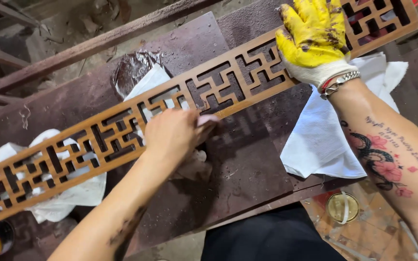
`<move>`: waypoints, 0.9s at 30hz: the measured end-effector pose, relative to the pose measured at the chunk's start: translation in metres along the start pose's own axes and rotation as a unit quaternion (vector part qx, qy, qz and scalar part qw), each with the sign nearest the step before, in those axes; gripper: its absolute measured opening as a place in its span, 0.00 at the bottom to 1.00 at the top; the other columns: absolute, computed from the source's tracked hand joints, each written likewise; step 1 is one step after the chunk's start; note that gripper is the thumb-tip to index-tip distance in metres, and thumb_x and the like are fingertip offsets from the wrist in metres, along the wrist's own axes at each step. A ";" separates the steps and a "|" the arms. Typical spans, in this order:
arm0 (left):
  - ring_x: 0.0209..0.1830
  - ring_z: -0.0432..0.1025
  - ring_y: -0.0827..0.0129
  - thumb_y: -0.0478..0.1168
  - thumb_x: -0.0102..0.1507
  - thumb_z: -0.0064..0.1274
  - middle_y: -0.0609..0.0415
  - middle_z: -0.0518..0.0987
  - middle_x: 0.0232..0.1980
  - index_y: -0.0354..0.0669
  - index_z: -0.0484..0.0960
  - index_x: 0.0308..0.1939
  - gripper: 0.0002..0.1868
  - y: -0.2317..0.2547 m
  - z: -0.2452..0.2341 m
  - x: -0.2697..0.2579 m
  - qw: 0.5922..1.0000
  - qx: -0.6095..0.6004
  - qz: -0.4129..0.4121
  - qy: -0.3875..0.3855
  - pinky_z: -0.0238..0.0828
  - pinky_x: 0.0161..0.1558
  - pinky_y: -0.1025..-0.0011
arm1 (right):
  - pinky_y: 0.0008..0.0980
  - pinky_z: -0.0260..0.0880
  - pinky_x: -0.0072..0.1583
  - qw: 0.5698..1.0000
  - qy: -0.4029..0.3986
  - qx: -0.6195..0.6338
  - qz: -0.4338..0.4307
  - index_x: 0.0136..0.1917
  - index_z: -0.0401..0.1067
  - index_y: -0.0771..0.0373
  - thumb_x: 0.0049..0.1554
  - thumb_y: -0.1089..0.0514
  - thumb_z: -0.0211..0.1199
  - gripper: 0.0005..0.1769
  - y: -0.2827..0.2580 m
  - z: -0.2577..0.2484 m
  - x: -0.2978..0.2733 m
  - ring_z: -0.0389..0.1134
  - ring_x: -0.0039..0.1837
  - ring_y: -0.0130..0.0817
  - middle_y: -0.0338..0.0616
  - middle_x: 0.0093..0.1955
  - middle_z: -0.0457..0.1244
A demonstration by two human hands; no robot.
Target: Staining a decorative wooden lattice panel with a cloth.
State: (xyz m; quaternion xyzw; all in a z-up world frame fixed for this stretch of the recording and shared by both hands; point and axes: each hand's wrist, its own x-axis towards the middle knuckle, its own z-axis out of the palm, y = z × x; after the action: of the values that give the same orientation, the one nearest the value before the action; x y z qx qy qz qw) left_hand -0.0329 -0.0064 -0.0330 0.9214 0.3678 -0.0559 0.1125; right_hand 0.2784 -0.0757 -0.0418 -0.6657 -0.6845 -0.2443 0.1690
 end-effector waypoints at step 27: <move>0.20 0.72 0.58 0.60 0.61 0.59 0.51 0.79 0.25 0.41 0.77 0.24 0.26 0.053 -0.014 0.001 0.900 -0.215 -0.337 0.176 0.68 0.28 0.60 | 0.53 0.51 0.71 1.000 -0.006 0.014 -0.002 0.68 0.81 0.73 0.65 0.57 0.68 0.22 0.009 0.011 -0.006 0.61 0.68 0.59 0.58 0.66 0.65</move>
State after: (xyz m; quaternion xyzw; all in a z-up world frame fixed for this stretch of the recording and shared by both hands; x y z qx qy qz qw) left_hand 0.0049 -0.0390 -0.0105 0.6908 0.6730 0.1528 0.2156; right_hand 0.2893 -0.0742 -0.0533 -0.6635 -0.6902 -0.2305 0.1740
